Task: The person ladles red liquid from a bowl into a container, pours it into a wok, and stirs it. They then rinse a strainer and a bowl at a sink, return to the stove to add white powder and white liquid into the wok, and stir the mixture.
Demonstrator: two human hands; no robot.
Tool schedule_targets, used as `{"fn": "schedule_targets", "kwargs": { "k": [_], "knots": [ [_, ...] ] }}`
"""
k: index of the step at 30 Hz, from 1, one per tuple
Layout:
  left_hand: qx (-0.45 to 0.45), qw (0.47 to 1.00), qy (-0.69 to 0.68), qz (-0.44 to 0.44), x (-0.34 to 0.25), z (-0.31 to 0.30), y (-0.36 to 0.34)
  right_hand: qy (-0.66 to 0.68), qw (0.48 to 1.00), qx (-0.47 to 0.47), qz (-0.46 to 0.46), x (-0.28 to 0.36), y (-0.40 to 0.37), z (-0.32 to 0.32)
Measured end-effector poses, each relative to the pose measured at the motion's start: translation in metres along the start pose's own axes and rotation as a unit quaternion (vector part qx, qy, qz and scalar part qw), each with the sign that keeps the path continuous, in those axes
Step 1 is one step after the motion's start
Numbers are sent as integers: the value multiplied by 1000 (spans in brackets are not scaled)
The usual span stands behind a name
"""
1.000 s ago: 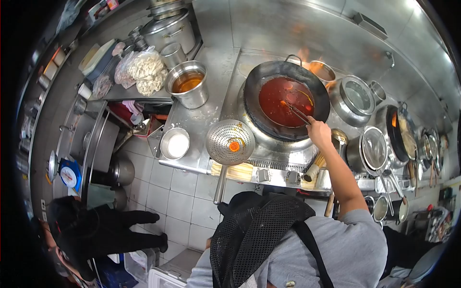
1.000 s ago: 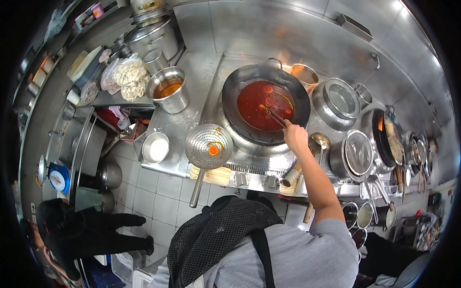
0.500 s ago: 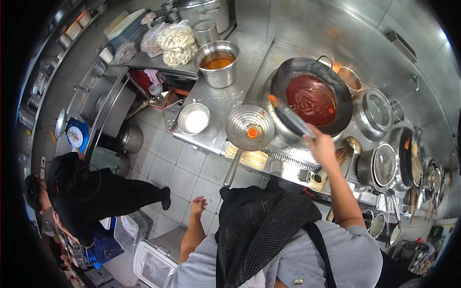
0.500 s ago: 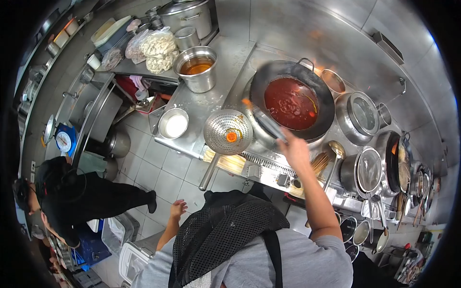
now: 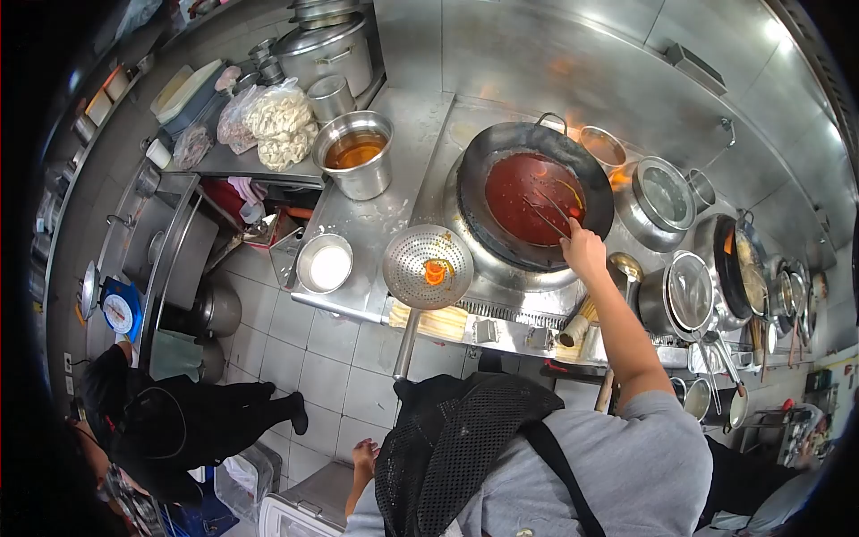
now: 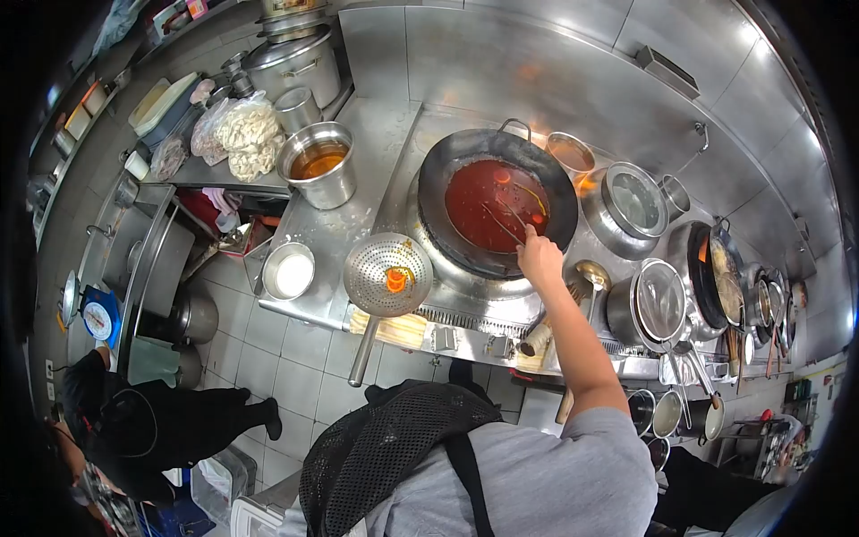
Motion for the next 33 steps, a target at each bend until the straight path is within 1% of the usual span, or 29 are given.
{"fn": "schedule_targets", "kwargs": {
  "k": [1,2,3,4,5,7,9,11,12,13,15,17,19,20,21,23,25,26,27,28,29,31,32,33],
  "knots": [
    [8,999,-34,33,0,7,6,0,1000,-3,-2,-10,10,10],
    [7,999,-39,35,-1,15,10,-25,1000,14,-2,-18,20,21],
    [17,996,-59,57,0,20,12,-51,998,33,-3,-25,29,32],
    [26,993,-80,78,2,24,10,-60,998,25,-3,-29,37,39],
    [23,993,-84,77,6,27,10,-60,998,25,-8,-34,43,48],
    [47,992,-52,107,6,38,12,-41,999,-17,6,-42,55,57],
    [48,993,-43,96,2,41,13,-35,999,-15,11,-36,52,34],
    [47,995,-33,83,3,35,13,23,998,-21,47,-27,42,5],
    [26,999,-11,45,-6,31,1,39,997,-27,64,-27,39,-3],
    [6,1000,11,5,-14,32,-9,38,997,-27,61,-25,36,-11],
    [-3,1000,24,-3,-21,27,-8,60,995,-25,70,-25,26,-24],
    [-11,999,39,-9,-29,24,-14,58,996,-30,64,-31,19,-25],
    [18,991,115,70,-54,22,-38,86,992,-56,72,-29,12,-25],
    [24,985,152,76,-63,22,-37,85,993,-53,70,-26,7,-25],
    [22,986,152,72,-66,21,-30,102,991,-59,62,-22,0,-28],
    [43,991,103,79,-64,17,-16,120,990,-55,49,-8,-14,-39],
    [89,979,122,134,-50,6,15,208,978,-11,28,23,-35,-56],
    [81,981,123,129,-50,4,11,222,974,-41,-11,39,-48,-59],
    [65,990,89,90,-56,13,9,228,973,20,6,55,-58,-64],
    [51,996,56,54,-62,18,8,236,971,26,-25,64,-65,-48],
    [53,995,62,55,-64,15,6,242,968,30,-54,70,-71,-27],
    [80,993,64,57,-63,19,11,217,966,133,-42,96,-85,-5],
    [92,991,71,60,-68,25,6,208,969,106,-86,96,-87,32],
    [87,988,109,60,-75,27,-11,197,969,79,-129,93,-89,61]
  ]
}}
Point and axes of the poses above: each hand's wrist, its own y-axis towards the middle knuckle, its own z-axis out of the palm, x = y × z, the point moved 1 cm from there along y, towards the middle knuckle, and after that the axes turned 5 degrees about -y, right-handed, at the moved point
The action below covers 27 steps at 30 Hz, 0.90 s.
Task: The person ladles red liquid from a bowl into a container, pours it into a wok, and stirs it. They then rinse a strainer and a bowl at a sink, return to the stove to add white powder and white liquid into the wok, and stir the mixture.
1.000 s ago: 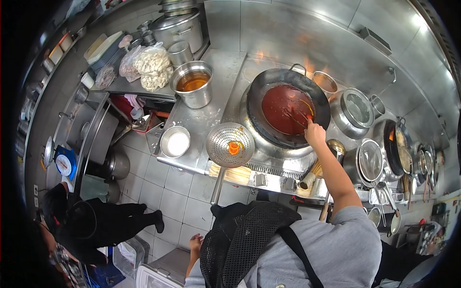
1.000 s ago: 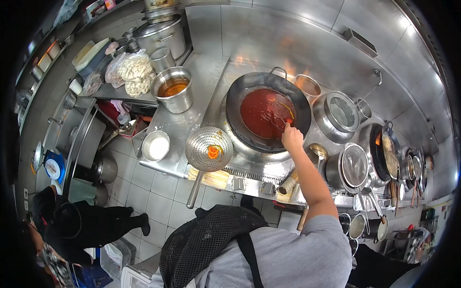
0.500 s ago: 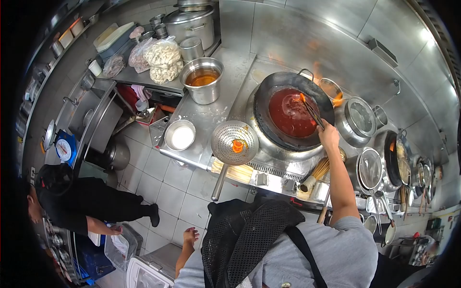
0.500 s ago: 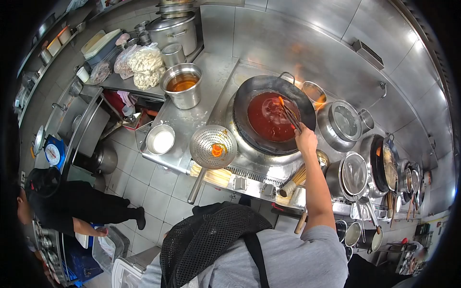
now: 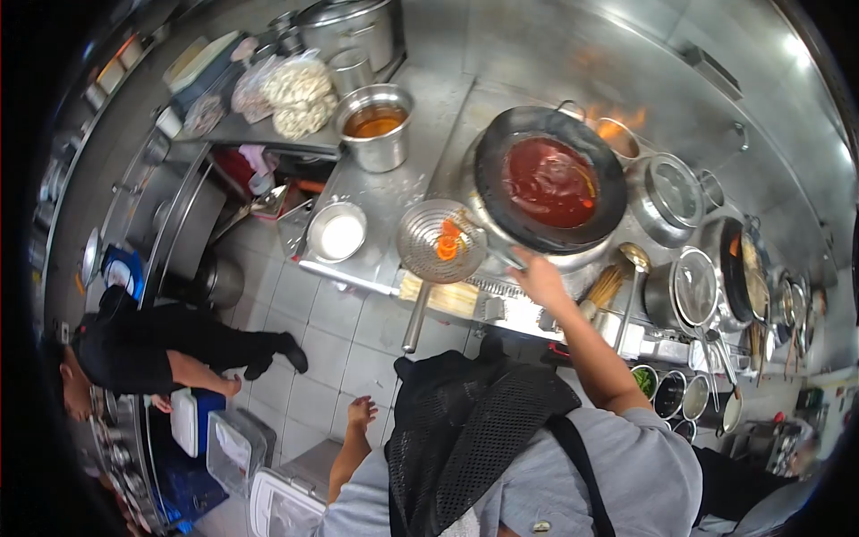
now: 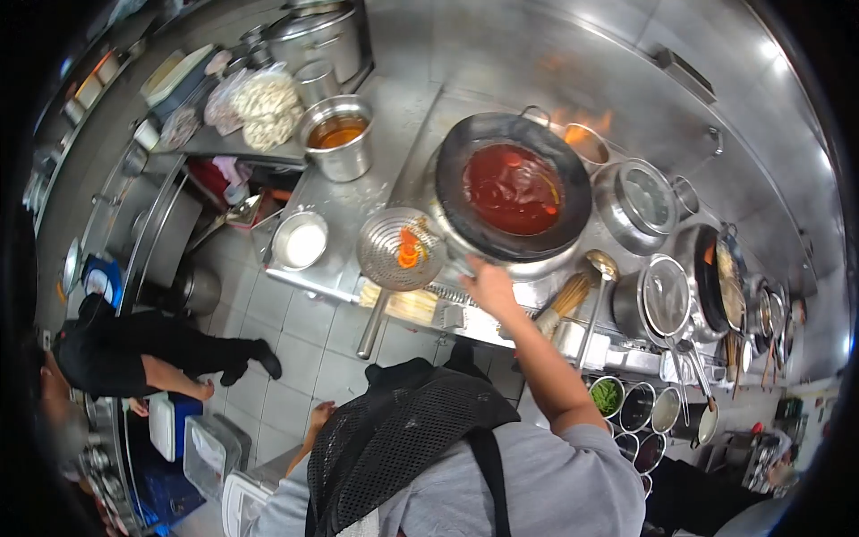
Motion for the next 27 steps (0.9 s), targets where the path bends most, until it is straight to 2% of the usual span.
{"fn": "schedule_targets", "kwargs": {
  "k": [2,4,6,10,12,16,18,20,21,24,27],
  "knots": [
    [-13,998,69,-1,-13,5,-15,57,998,4,26,26,-6,-33],
    [-19,998,62,7,-13,11,-14,69,997,-18,36,34,-3,-71],
    [-28,998,58,12,-4,11,-14,78,991,-16,105,21,6,-111],
    [-47,998,30,13,13,23,-9,-97,978,-93,162,-65,28,-141],
    [-48,994,-88,-30,30,30,5,-135,966,-91,201,-109,39,-149],
    [-53,989,-133,-38,55,44,-6,-170,956,-81,223,-179,71,-143],
    [-74,990,-110,-43,73,53,-16,-184,952,-56,238,-199,87,-132],
    [-49,986,-161,14,105,53,-12,-176,955,-42,234,-203,93,-129],
    [-72,982,-173,27,110,59,-14,-163,956,-52,238,-202,93,-131],
    [-55,989,-140,8,104,63,-28,-131,957,-65,251,-179,84,-148],
    [-43,995,-90,6,122,58,-23,-89,965,-117,219,-163,70,-158]
  ]
}}
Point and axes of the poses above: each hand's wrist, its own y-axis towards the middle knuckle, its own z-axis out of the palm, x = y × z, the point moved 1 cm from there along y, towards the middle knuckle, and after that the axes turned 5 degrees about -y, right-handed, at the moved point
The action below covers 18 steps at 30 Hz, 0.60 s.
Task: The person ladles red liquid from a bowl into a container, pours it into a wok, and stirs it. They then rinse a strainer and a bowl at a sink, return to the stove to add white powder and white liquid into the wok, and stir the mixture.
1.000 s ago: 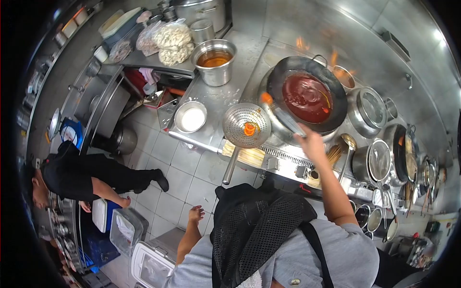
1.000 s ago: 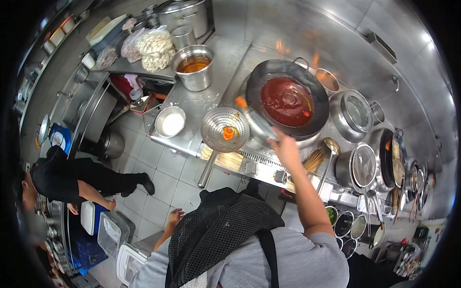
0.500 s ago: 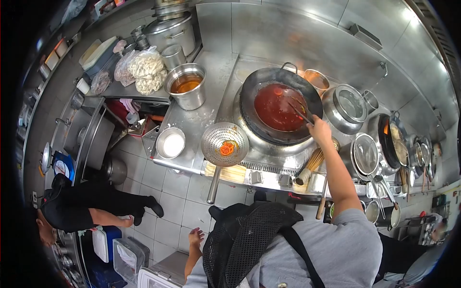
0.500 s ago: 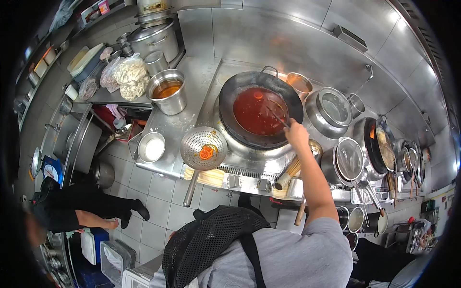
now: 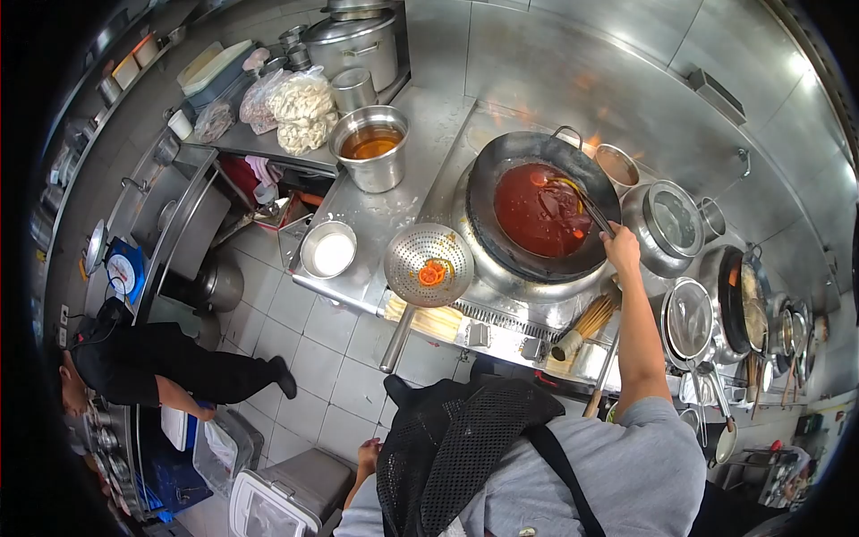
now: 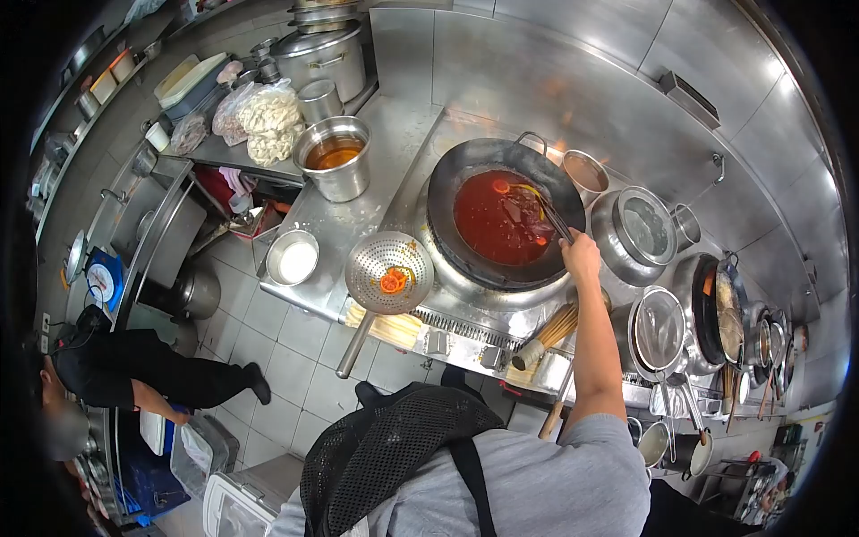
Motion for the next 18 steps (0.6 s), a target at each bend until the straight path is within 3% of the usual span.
{"fn": "schedule_targets", "kwargs": {
  "k": [3,4,6,8,10,11,12,15,16,18],
  "knots": [
    [3,997,30,-74,-10,-8,-2,53,998,0,-24,17,-16,-15],
    [-40,995,6,-92,-12,-5,6,55,998,5,-28,31,-26,-24],
    [-25,998,21,-59,-28,-13,19,149,987,43,-34,65,-54,-38],
    [7,995,93,18,-80,-13,1,167,982,75,-54,91,-79,-33],
    [3,998,64,19,-102,-16,11,215,969,73,-102,111,-108,-19],
    [6,999,36,23,-109,-19,20,173,974,108,-103,124,-120,-12],
    [10,999,41,26,-116,-23,24,186,964,43,-187,125,-129,20],
    [21,999,12,46,-125,-40,32,119,963,181,-161,138,-153,85],
    [34,998,28,45,-141,-32,38,80,966,164,-186,139,-164,80],
    [17,996,65,54,-149,-30,18,132,966,147,-167,135,-163,51]
  ]
}}
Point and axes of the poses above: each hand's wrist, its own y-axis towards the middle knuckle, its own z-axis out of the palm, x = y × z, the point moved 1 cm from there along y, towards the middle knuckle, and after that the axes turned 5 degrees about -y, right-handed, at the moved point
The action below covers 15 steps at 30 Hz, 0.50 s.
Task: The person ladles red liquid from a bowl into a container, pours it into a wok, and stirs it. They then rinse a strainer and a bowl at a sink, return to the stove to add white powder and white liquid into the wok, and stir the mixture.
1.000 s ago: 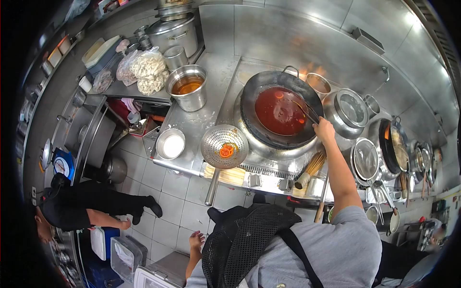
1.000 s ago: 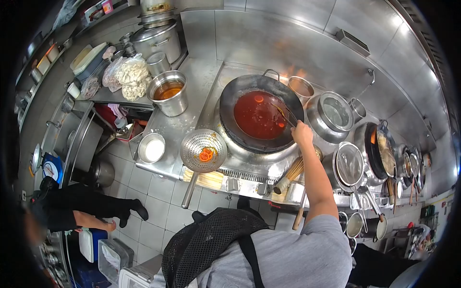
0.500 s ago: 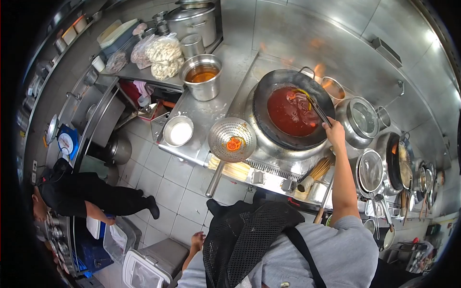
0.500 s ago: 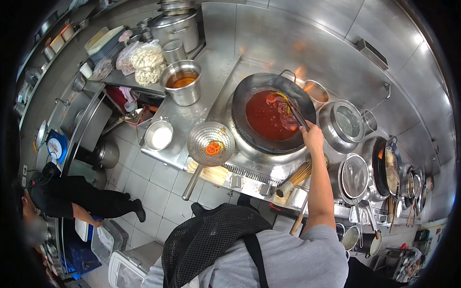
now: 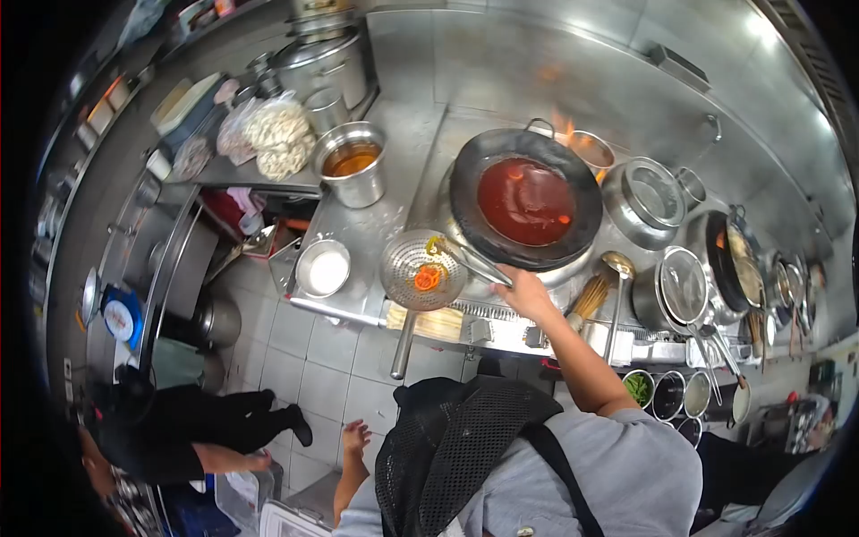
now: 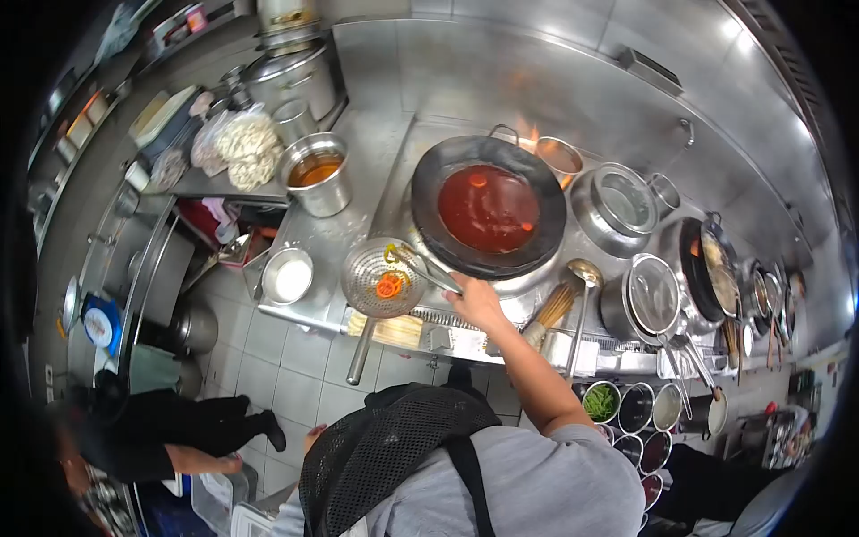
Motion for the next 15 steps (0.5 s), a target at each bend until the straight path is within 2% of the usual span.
{"fn": "schedule_targets", "kwargs": {
  "k": [1,3,4,7,10,15],
  "knots": [
    [6,1000,5,1,15,-2,9,28,1000,-12,6,-3,-2,-15],
    [-5,996,-26,-86,52,-8,30,42,997,-27,64,-10,-3,-54],
    [-4,996,-26,-87,58,-8,25,26,997,-63,40,-31,3,-59],
    [-9,995,-21,-99,79,1,4,45,995,-16,83,-29,2,-102],
    [-16,994,-18,-110,88,12,-7,22,997,-51,58,-42,9,-100],
    [-25,990,-37,-131,87,22,-12,18,998,-30,48,-30,26,-85]
  ]
}}
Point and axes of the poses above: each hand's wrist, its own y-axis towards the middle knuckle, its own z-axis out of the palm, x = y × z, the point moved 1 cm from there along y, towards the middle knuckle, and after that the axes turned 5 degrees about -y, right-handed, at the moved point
